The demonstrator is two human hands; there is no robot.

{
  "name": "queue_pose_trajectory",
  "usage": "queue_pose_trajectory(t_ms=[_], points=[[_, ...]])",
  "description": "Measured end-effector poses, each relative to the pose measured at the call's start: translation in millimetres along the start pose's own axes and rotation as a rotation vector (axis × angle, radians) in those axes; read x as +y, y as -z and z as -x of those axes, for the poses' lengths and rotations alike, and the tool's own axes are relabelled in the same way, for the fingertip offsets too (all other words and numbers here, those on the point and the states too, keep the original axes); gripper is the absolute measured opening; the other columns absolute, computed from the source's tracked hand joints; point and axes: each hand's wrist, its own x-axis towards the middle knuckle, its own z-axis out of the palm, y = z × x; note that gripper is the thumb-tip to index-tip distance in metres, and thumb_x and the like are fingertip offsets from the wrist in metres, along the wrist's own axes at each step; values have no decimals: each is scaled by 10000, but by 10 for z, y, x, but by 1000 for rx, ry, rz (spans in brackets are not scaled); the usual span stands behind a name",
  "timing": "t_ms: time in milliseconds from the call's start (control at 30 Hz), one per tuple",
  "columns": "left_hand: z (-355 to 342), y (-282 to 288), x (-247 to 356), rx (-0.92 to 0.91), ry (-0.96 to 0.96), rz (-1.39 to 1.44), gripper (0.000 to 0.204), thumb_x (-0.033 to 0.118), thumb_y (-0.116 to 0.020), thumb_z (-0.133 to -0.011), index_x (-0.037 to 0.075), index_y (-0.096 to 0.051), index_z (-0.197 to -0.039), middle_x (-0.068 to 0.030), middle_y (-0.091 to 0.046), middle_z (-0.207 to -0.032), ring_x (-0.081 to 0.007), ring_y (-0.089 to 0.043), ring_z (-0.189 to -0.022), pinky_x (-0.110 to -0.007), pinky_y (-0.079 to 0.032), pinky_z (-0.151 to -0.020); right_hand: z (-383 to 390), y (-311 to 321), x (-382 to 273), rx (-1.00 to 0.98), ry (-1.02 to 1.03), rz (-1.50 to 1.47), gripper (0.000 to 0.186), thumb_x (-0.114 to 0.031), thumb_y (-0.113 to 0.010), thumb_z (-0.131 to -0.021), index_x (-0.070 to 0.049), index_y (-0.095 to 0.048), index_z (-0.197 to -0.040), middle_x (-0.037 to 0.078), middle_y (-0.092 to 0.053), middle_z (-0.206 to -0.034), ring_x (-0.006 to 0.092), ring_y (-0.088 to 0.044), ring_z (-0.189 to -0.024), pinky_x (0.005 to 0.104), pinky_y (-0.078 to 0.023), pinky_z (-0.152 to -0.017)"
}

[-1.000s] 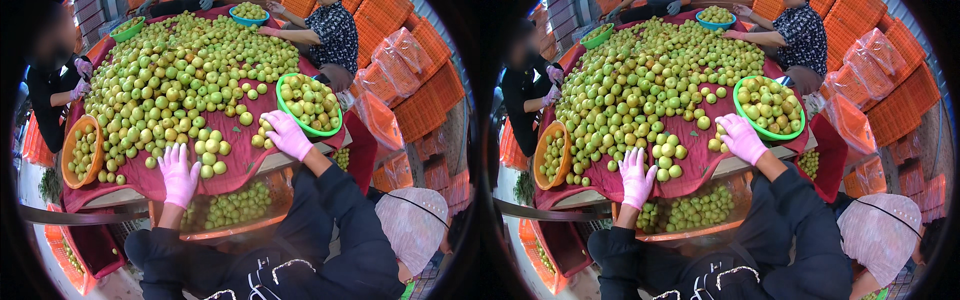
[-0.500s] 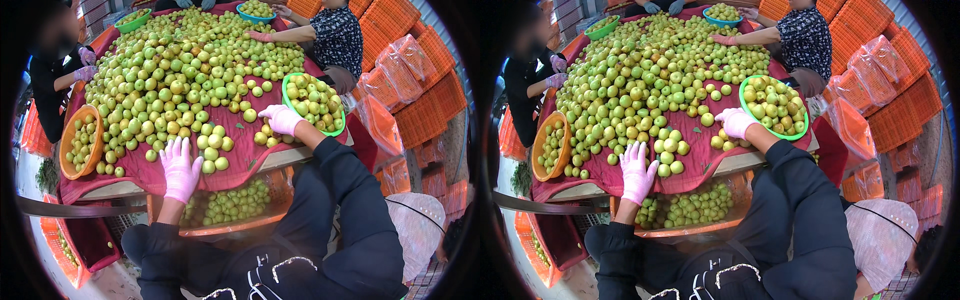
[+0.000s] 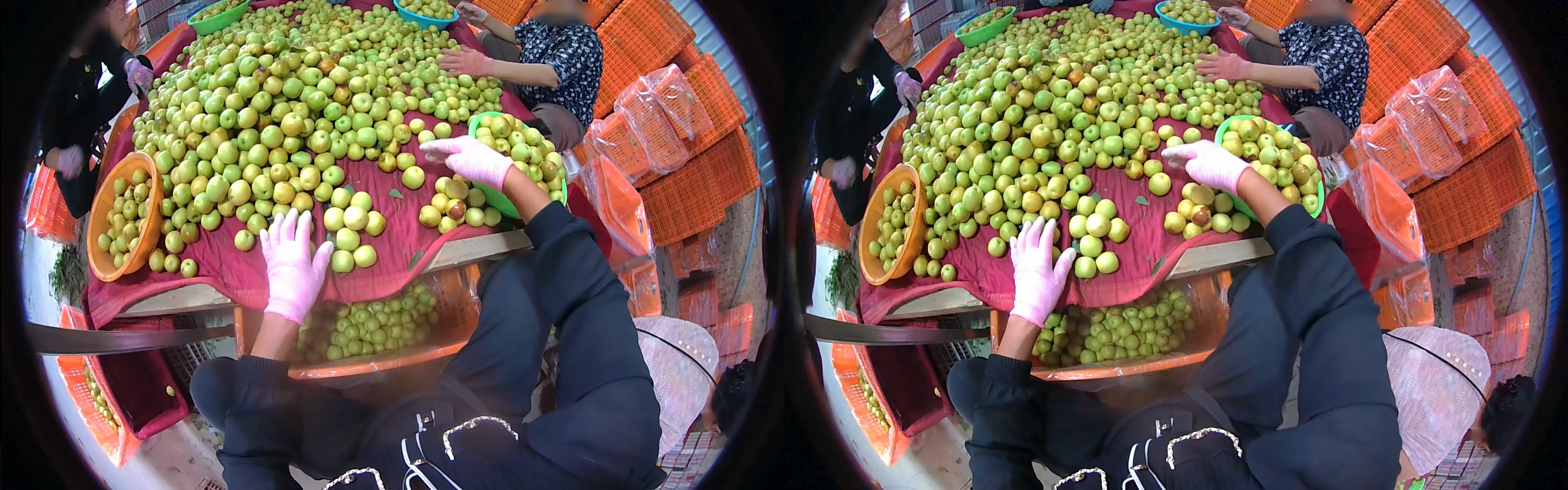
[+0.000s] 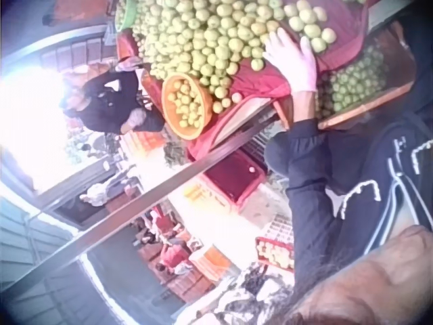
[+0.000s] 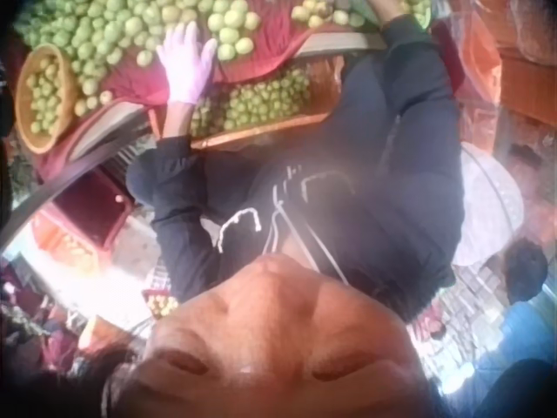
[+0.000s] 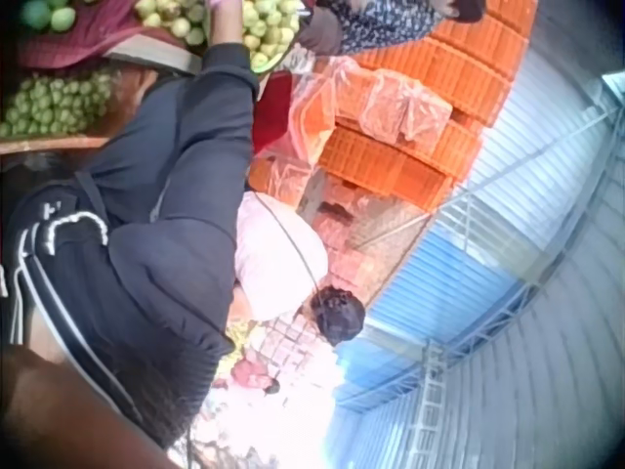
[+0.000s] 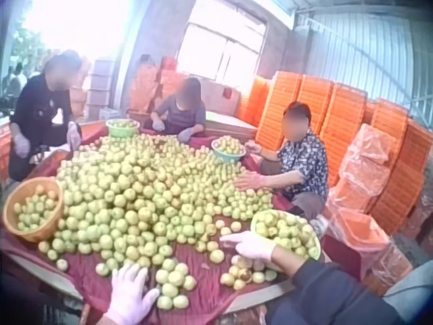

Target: The person sorts green round fruit on a table covered with a red cloth, picking up individual pieces and placing them into a lower orange basket. Other workers are visible nearby also sorting fruit into bowls and crates.

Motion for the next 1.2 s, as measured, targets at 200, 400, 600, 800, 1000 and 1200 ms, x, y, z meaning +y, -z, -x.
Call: queue_pose_trajectory(t_ms=[200, 400, 600, 800, 1000, 1200], points=[[-7, -45, -32, 26, -3, 46, 619, 341, -719, -933, 46, -528, -1442, -165, -495, -1499, -383, -392, -1448, -601, -243, -1209, -77, -144, 10, -18, 150, 226, 481, -42, -503, -915, -55, -635, -1378, 171, -686, -1314, 277, -654, -1229, 352, -489, -1086], [-67, 4, -48, 200, 25, 227, 597, 259, -744, -914, 25, -537, -1423, -174, -457, -1530, -402, -365, -1453, -557, -270, -1211, -111, -670, -26, 117, 351, 290, 371, -205, -607, -955, -90, -674, -1301, 178, -709, -1172, 346, -673, -1110, 415, -523, -1010], [-149, 145, -261, 134, 190, -56, 698, 405, -690, -943, 42, -476, -1499, -213, -359, -1609, -462, -281, -1498, -616, -216, -1212, -298, -1918, -371, 239, 222, 290, 648, -450, -506, -1018, -74, -430, -1539, 204, -384, -1605, 407, -326, -1496, 517, -247, -1240], [-59, 97, -186, -85, 182, -211, 840, 598, -600, -943, 93, -387, -1580, -188, -341, -1635, -489, -225, -1521, -722, -117, -1191, 68, -2203, -560, 242, 476, 711, 622, -479, -526, -1011, -107, -487, -1508, 144, -386, -1616, 355, -306, -1522, 557, -170, -1255], [-30, 114, -175, -57, 126, -219, 783, 544, -613, -963, 72, -415, -1555, -155, -359, -1629, -490, -251, -1507, -715, -125, -1194, 80, -2127, -353, 331, 578, 627, 543, -391, -593, -985, -97, -546, -1439, 138, -500, -1529, 345, -422, -1434, 566, -228, -1210], [-40, 46, -293, -7, 171, -86, 729, 498, -615, -975, 37, -455, -1517, -176, -379, -1608, -461, -296, -1489, -695, -133, -1203, -781, -1650, -577, 747, 482, 150, 391, -234, -682, -925, -64, -641, -1274, 162, -645, -1190, 364, -604, -1137, 474, -472, -1001]])
